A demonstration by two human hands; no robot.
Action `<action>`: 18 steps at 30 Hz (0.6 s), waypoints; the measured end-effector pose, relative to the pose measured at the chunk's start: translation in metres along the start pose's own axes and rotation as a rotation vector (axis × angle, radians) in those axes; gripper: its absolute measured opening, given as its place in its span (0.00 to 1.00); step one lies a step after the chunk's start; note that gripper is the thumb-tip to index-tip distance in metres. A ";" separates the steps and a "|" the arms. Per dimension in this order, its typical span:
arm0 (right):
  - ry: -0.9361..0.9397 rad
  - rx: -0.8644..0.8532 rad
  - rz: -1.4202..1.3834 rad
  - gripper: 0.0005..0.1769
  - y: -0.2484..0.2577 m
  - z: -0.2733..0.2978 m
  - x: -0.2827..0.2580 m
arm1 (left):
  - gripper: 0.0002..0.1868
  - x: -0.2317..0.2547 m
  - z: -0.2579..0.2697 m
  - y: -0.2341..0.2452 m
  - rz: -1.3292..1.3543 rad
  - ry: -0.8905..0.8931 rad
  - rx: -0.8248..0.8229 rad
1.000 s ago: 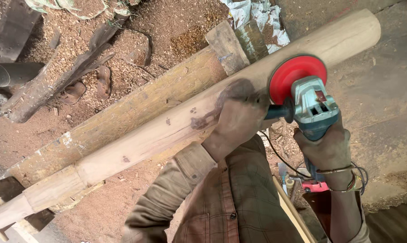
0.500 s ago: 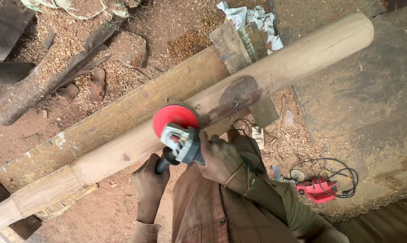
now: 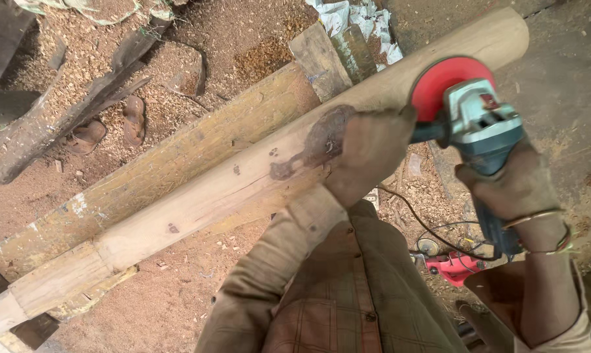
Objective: The person uses a handheld electric sander to smooth the surface of a long, cylindrical wooden log. They move the sander back and forth along the length of the log, which is supported on wooden blocks.
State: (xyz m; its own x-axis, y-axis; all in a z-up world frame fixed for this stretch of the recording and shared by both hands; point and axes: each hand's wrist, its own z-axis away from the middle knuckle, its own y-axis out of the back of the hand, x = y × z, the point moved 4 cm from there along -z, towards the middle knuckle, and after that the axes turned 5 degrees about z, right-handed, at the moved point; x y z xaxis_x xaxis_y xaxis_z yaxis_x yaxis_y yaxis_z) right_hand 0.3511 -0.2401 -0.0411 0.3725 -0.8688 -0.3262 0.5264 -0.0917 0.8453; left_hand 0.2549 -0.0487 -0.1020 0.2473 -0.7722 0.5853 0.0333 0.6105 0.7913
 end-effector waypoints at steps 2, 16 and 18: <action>0.036 0.103 -0.063 0.24 0.013 -0.019 0.033 | 0.07 0.026 -0.054 0.003 0.004 -0.179 0.307; 0.329 0.175 -0.275 0.34 -0.164 0.085 -0.132 | 0.14 -0.114 0.219 0.051 -0.029 0.125 0.321; 0.299 0.050 -0.179 0.42 -0.204 0.111 -0.167 | 0.16 -0.141 0.290 0.055 -0.079 0.217 0.362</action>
State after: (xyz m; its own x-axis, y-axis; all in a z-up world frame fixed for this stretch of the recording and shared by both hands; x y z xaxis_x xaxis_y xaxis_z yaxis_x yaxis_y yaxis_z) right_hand 0.0965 -0.1306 -0.1119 0.4889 -0.6562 -0.5747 0.5683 -0.2602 0.7806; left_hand -0.0592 0.0423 -0.0895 0.4569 -0.7355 0.5003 -0.2719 0.4201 0.8658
